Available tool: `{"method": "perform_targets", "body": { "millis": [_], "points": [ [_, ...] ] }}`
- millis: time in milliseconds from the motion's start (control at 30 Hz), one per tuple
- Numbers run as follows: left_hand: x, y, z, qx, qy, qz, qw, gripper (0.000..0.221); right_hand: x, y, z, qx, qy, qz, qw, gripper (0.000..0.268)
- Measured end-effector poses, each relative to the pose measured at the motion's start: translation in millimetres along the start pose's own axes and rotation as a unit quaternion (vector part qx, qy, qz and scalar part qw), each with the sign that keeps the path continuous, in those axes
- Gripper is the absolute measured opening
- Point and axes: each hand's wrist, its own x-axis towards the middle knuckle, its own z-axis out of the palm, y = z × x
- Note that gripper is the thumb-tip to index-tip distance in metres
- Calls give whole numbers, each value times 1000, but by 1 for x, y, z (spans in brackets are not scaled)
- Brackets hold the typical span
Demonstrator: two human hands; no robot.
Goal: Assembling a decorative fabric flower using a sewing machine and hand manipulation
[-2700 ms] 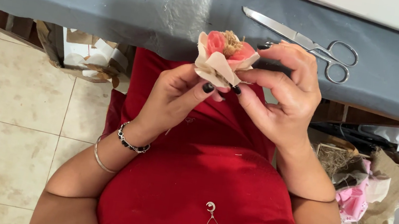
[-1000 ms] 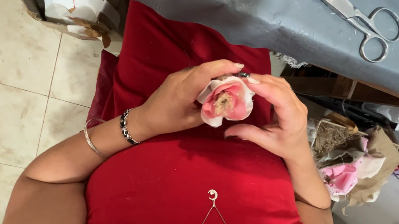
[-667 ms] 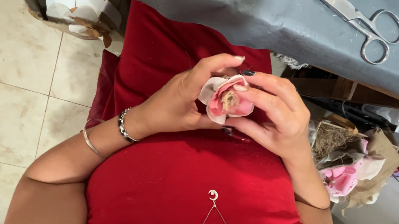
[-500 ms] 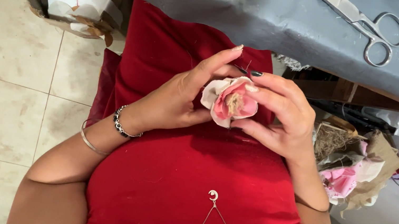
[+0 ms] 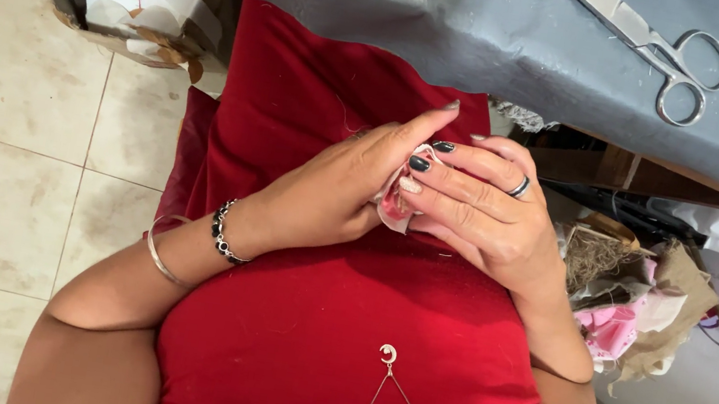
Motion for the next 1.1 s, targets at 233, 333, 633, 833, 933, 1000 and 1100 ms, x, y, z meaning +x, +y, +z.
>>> {"method": "perform_targets", "body": {
  "millis": [233,333,633,833,933,1000,1100],
  "points": [
    [1,-1,2,-12,-5,-12,1000,78,3,-4,-4,0,14,1,1000,26],
    [4,4,-3,-53,-11,-32,998,82,1,-3,-4,3,15,0,1000,26],
    [2,9,-11,-133,30,-67,988,96,-41,18,15,129,139,73,979,83],
    [0,9,-17,-150,89,2,985,96,-10,7,20,208,59,214,953,77],
    [6,15,-21,-153,98,25,983,95,-8,16,37,151,25,204,967,29],
    [9,18,-22,-148,101,40,983,94,-10,23,45,130,30,164,978,18],
    [10,21,-23,-145,92,50,984,95,-11,28,49,122,31,161,979,21]
  ]
}}
